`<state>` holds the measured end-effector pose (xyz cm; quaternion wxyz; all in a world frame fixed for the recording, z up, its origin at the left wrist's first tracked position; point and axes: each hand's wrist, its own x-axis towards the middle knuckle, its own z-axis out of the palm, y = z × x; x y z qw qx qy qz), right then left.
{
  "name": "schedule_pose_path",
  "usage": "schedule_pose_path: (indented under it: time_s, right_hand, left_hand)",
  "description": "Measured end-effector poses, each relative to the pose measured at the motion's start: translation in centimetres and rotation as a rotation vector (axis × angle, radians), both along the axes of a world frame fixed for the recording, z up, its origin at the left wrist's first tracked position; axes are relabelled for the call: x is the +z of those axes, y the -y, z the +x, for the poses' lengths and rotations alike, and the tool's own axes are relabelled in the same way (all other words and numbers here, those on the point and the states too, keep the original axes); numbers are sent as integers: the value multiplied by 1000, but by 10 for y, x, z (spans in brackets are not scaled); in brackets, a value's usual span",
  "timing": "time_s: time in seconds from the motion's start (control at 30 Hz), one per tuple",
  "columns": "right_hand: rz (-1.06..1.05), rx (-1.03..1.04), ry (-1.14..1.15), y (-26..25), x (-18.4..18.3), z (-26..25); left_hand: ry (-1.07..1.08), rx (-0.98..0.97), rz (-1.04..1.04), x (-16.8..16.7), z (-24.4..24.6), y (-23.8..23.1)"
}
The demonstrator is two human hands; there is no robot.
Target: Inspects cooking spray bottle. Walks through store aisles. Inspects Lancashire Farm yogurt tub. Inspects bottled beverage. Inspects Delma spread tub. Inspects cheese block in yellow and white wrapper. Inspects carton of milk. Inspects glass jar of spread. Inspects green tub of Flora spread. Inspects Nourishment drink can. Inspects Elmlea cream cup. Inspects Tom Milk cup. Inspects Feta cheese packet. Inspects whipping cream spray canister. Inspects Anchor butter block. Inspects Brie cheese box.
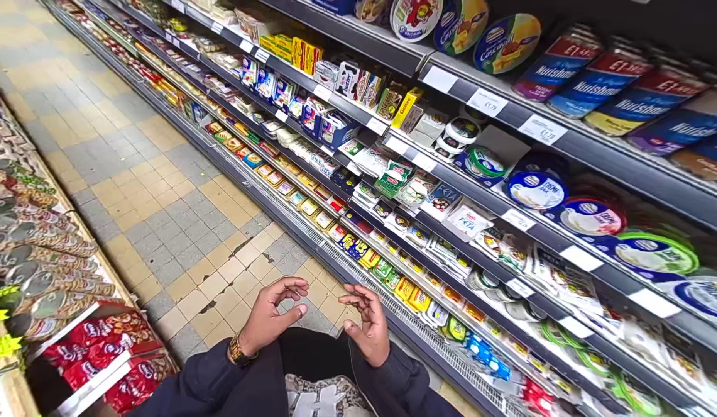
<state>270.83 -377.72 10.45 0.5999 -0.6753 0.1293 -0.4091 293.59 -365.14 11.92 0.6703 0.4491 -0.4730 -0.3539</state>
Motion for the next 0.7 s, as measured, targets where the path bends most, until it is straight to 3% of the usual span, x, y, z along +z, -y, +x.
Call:
schedule_pose_path:
  time_s: [0.33,0.7]
  right_hand:
    - [19,-42,-35,-34,-1,57]
    - [-7,-53,-101,-25,12,100]
  left_hand:
    - [-34,-49,19,-9,56,-23]
    - [-73,-99,22,-15,98,-13]
